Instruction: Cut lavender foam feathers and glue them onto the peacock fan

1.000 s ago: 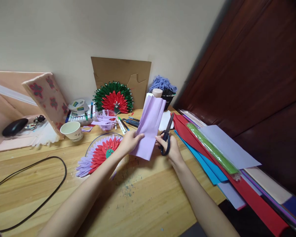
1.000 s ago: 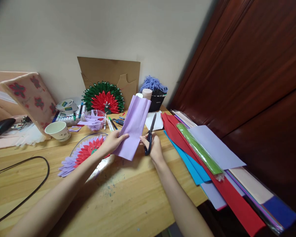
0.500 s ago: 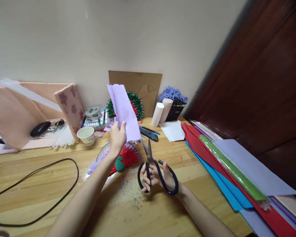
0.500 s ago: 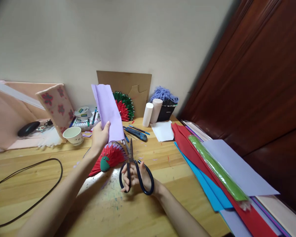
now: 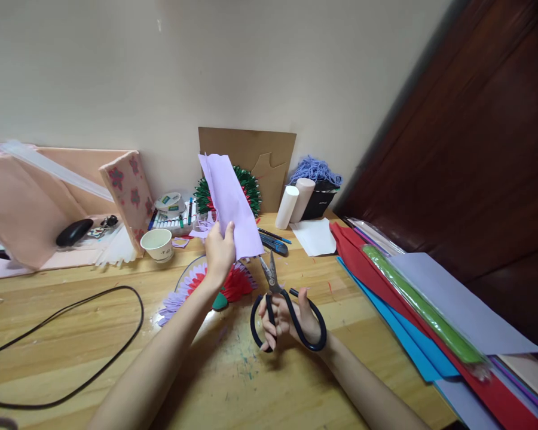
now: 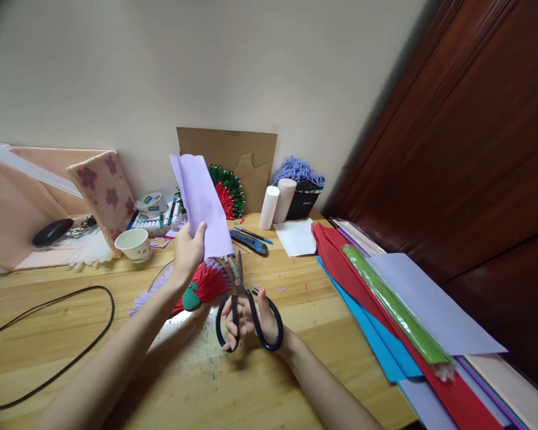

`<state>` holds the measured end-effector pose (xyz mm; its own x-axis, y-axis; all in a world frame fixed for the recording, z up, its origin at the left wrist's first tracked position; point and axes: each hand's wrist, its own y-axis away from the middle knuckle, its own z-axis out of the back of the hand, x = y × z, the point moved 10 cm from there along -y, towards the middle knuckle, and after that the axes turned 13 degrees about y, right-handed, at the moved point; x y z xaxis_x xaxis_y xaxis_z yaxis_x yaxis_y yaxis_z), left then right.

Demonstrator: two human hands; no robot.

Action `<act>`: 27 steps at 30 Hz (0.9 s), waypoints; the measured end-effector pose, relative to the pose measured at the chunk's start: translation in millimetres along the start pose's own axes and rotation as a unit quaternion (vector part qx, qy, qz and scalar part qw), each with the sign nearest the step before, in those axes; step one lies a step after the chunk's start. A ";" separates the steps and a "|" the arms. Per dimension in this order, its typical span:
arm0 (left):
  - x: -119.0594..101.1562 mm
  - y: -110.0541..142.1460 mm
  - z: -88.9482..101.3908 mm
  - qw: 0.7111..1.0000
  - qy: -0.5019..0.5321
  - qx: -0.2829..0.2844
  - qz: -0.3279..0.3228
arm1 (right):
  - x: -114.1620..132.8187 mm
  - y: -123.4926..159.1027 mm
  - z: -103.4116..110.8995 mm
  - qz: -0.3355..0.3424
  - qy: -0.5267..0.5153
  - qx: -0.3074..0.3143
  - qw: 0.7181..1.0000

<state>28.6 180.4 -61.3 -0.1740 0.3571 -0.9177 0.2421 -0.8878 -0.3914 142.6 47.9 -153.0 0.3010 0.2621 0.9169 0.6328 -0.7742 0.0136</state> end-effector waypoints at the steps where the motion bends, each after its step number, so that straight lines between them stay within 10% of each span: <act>1: -0.8 2.0 -3.3 1.000 0.002 0.006 -0.004 | -0.6 -0.7 1.9 0.004 -0.004 -0.007 1.000; 27: 6.1 15.7 -29.0 0.998 0.032 0.058 -0.010 | 18.1 1.6 27.5 0.075 -0.044 -0.119 0.989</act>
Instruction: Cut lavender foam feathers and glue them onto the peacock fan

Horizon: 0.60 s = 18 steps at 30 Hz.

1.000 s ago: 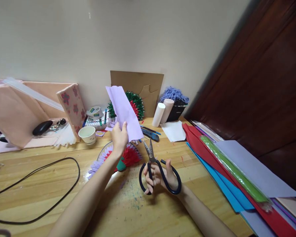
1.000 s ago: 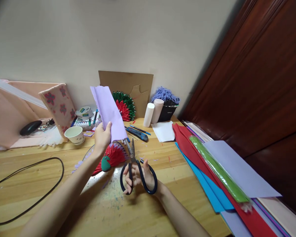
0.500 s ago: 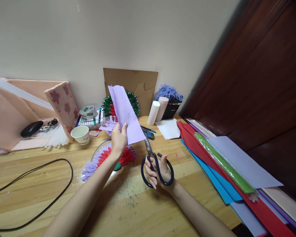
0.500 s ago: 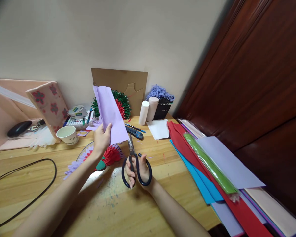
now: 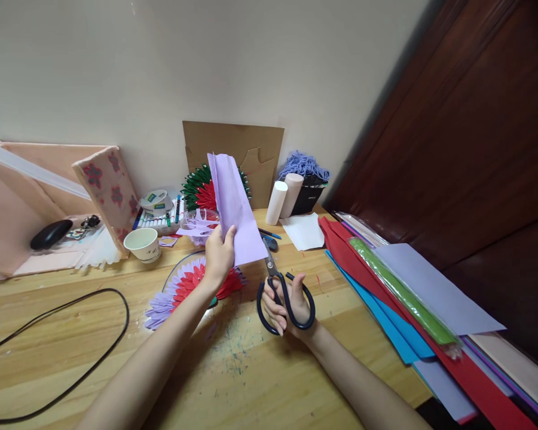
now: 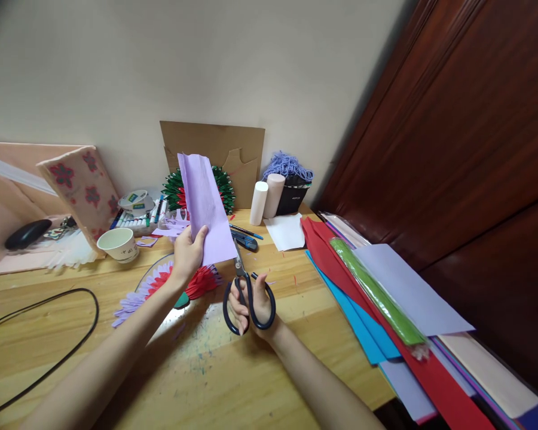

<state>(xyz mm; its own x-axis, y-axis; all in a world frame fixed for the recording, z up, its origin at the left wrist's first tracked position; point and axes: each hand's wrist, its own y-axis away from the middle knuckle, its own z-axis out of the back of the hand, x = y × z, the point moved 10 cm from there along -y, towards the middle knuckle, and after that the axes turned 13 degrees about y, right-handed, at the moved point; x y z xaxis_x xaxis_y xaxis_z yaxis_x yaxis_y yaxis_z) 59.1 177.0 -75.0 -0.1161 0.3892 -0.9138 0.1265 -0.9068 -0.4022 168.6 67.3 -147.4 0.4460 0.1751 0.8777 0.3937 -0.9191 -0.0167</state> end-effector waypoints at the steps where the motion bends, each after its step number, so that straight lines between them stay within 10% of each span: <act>1: 0.8 0.2 0.5 1.000 0.002 -0.002 0.003 | -0.4 -0.5 0.9 0.003 -0.003 -0.005 1.000; 18: 6.2 12.4 -27.3 0.994 0.048 0.088 0.031 | 5.5 -2.5 9.3 -0.009 0.016 -0.032 0.999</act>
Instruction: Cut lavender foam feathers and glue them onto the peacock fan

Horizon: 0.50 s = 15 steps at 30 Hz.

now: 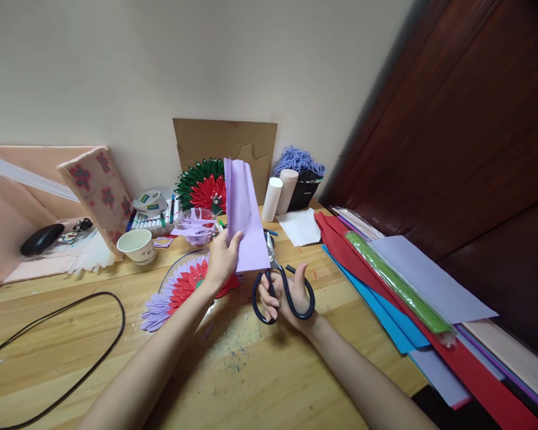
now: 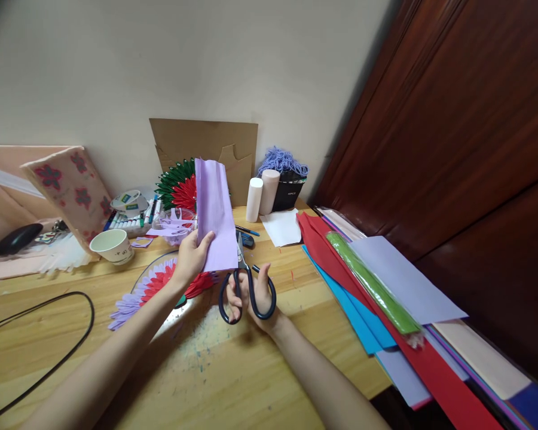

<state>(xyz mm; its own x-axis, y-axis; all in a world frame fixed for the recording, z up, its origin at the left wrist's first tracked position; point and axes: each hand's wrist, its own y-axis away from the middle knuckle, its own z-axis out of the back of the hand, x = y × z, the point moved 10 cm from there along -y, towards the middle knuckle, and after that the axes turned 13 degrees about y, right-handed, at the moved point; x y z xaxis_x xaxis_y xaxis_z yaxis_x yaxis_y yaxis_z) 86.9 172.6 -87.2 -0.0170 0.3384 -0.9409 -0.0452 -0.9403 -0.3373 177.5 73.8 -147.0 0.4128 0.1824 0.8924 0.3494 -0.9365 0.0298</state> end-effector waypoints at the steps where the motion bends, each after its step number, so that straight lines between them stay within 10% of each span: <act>1: 0.6 0.8 -3.1 1.000 0.003 0.011 0.004 | -0.1 0.0 2.5 -0.003 0.008 -0.009 1.000; 15: 15.2 3.7 -15.6 0.997 0.020 0.051 0.059 | 0.4 -2.5 24.3 -0.005 0.062 -0.077 0.995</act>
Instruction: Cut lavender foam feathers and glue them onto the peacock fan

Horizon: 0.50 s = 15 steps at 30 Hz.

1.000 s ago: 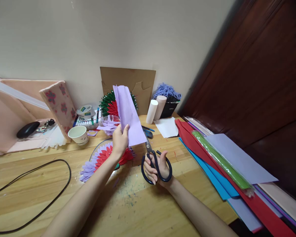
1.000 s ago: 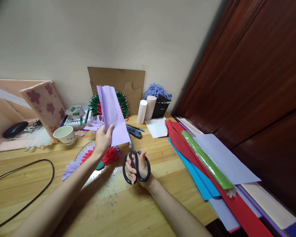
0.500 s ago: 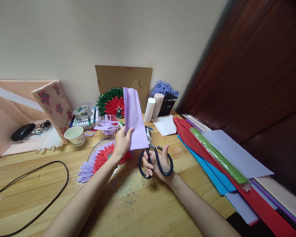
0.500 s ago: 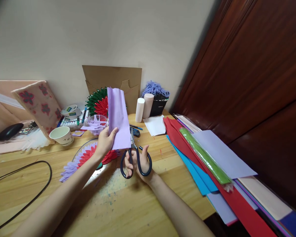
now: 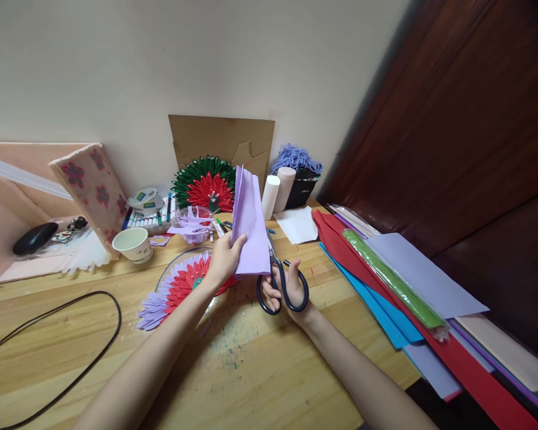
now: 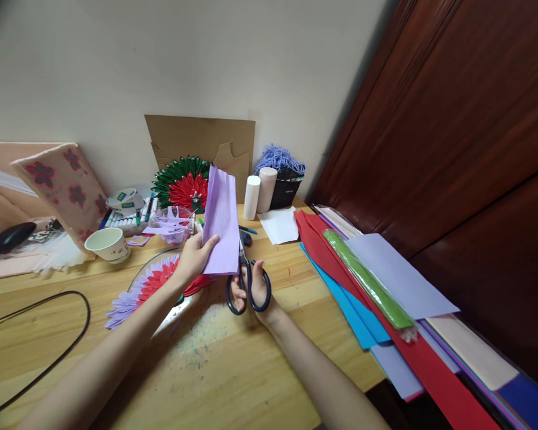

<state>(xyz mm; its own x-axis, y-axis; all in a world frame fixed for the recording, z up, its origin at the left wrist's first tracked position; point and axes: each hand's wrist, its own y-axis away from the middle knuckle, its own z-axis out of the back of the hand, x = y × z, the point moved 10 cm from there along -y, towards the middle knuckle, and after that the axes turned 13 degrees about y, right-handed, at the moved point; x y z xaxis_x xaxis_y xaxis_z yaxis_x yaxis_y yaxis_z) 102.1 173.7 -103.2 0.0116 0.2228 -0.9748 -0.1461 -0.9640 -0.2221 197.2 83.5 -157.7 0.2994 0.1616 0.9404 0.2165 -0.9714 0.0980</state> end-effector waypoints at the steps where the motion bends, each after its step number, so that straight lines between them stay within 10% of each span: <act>1: 0.7 0.0 -0.7 1.000 0.001 0.000 0.002 | 0.2 -1.0 2.3 0.008 0.006 -0.011 1.000; 15: 5.9 8.2 -18.5 0.997 0.032 0.048 0.052 | 9.8 -7.2 13.8 0.058 0.057 -0.026 0.996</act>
<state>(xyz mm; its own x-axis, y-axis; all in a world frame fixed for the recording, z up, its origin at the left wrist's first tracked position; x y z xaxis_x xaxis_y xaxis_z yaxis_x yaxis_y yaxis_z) 119.2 164.4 -111.2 0.0546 0.1088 -0.9926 -0.2436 -0.9626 -0.1189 211.4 94.4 -153.7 0.2125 0.0290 0.9767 0.1365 -0.9906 -0.0003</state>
